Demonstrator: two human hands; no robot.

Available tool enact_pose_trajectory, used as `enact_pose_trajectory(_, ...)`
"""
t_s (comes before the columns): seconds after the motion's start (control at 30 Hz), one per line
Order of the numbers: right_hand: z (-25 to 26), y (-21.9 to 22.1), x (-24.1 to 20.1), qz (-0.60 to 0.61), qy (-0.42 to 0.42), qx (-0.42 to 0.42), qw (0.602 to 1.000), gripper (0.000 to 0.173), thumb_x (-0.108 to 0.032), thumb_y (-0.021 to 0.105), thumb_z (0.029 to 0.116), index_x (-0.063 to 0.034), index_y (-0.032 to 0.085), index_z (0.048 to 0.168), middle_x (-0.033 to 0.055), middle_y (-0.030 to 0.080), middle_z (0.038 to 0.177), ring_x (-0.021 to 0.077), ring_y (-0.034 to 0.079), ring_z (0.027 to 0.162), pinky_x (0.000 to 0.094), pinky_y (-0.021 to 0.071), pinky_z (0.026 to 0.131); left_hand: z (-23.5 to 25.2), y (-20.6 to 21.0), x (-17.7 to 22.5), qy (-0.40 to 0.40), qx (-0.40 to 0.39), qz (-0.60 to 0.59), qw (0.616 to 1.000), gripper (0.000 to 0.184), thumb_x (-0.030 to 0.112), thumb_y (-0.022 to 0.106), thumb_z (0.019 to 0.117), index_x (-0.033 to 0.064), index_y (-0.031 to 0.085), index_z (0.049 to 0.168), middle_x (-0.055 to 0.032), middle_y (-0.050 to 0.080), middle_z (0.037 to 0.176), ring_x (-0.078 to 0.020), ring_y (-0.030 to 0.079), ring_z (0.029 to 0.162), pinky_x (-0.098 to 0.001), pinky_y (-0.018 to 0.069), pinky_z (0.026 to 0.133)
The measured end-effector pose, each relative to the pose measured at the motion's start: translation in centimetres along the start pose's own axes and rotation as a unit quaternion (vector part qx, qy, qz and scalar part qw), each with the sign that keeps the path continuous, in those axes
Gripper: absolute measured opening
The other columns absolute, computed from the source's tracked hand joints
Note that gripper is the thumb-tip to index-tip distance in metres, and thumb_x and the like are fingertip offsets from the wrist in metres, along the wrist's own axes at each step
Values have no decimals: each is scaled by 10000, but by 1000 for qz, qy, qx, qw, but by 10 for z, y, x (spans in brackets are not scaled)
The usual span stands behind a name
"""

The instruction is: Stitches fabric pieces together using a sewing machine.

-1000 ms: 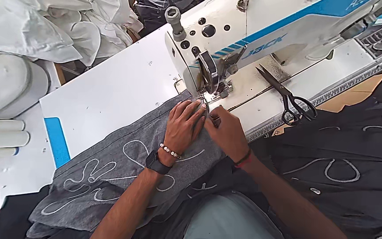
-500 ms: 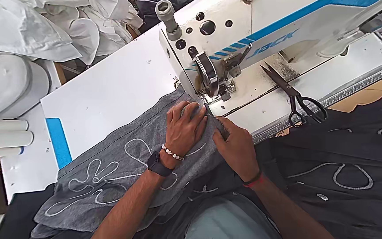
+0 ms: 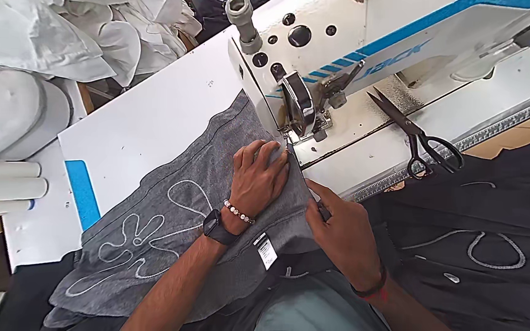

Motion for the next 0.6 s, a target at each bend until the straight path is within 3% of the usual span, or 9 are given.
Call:
enact_pose_trajectory(0.17, 8, -8, -7, -43, -35, 2, 998, 381, -191, 545, 924, -117, 773, 1220, -22, 582, 546, 119, 489, 433, 322, 393, 419, 3, 0, -8, 33, 11, -15, 999, 303, 388, 538, 1034, 265, 758, 1201, -24, 627, 1336, -266, 486, 1309, -472, 322, 1098)
enact_pose_trajectory(0.3, 47, -32, -24, -70, -60, -73, 993, 329, -214, 550, 933, -144, 767, 1169, 4, 586, 590, 186, 558, 506, 393, 435, 461, 16, -3, -18, 92, 54, -30, 994, 245, 391, 621, 1000, 245, 806, 1068, -29, 684, 1178, -267, 549, 1181, -453, 358, 1054)
enact_pose_trajectory(0.4, 90, -22, -21, -90, -31, -166, 982, 373, -250, 561, 969, -159, 705, 1302, 64, 679, 758, 258, 655, 673, 477, 522, 571, 17, -9, -15, 105, 31, -39, 993, 255, 342, 593, 1019, 217, 791, 1119, -48, 686, 1195, -277, 561, 1214, -444, 405, 1062)
enact_pose_trajectory(0.47, 103, -2, -5, -125, -9, -186, 975, 391, -299, 579, 983, -167, 671, 1340, 125, 703, 827, 339, 687, 753, 537, 535, 609, 10, -9, -10, 65, 2, -105, 992, 254, 260, 576, 1020, 176, 774, 1155, -57, 689, 1223, -259, 562, 1295, -424, 460, 1095)
enact_pose_trajectory(0.53, 101, 3, 6, -152, -1, -163, 975, 425, -448, 565, 987, -215, 685, 1322, 104, 699, 793, 331, 685, 729, 528, 527, 589, 2, -6, -12, 1, -27, -168, 985, 288, 281, 560, 1027, 171, 735, 1227, -46, 632, 1376, -232, 473, 1420, -426, 397, 1187)
enact_pose_trajectory(0.6, 81, -6, 16, -146, -5, -124, 982, 476, -549, 609, 946, -176, 716, 1222, 84, 668, 709, 313, 667, 648, 522, 519, 547, -10, -2, -12, -31, -51, -163, 985, 397, 380, 531, 1037, 218, 663, 1375, -10, 504, 1559, -243, 332, 1528, -490, 243, 1274)
Point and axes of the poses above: each hand's wrist, its own z-axis towards the middle knuckle, its own y-axis out of the palm, x = y × z, the point moved 2 cm from there along z, towards the middle knuckle
